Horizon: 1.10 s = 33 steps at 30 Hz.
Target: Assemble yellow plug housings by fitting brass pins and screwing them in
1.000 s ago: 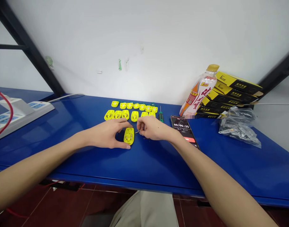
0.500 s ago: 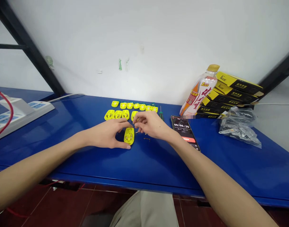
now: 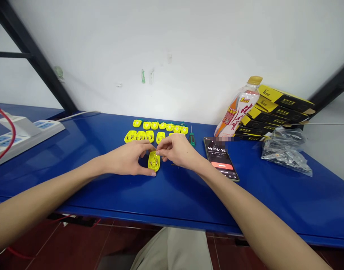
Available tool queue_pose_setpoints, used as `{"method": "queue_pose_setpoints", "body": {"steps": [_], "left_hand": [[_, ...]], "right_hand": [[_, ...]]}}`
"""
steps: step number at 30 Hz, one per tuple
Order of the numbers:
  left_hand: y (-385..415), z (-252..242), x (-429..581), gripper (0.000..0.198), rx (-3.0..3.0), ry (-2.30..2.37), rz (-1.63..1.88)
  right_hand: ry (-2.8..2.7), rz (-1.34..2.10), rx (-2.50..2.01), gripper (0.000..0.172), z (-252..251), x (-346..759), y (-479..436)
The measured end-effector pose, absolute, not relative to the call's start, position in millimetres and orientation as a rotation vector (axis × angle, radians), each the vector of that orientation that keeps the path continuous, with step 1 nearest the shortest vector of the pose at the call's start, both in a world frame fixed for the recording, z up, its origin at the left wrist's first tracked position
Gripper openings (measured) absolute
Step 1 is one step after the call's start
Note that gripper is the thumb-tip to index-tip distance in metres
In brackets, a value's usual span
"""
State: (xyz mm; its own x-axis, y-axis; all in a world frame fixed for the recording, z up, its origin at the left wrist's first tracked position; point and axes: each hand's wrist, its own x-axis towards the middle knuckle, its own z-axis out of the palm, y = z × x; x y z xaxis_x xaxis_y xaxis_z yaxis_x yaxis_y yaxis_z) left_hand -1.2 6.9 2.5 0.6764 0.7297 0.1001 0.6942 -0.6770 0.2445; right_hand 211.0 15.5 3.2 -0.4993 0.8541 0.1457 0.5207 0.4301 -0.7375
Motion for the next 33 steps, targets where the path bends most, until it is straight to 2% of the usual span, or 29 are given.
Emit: {"method": "queue_pose_setpoints", "body": {"steps": [6, 13, 22, 33], "left_hand": [[7.6, 1.0, 0.4, 0.066, 2.706, 1.173, 0.316], [6.1, 3.2, 1.8, 0.065, 2.706, 1.163, 0.315], [6.6, -0.2, 2.6, 0.062, 2.694, 1.159, 0.362], [3.9, 0.4, 3.7, 0.058, 2.679, 1.163, 0.386]], "right_hand": [[-2.216, 0.793, -1.169, 0.022, -1.5, 208.5, 15.0], [-2.047, 0.959, -1.162, 0.01, -1.4, 208.2, 15.4], [-2.314, 0.556, -1.153, 0.009, -3.0, 199.4, 12.9], [-2.438, 0.449, -1.118, 0.015, -5.4, 196.8, 12.9]]}}
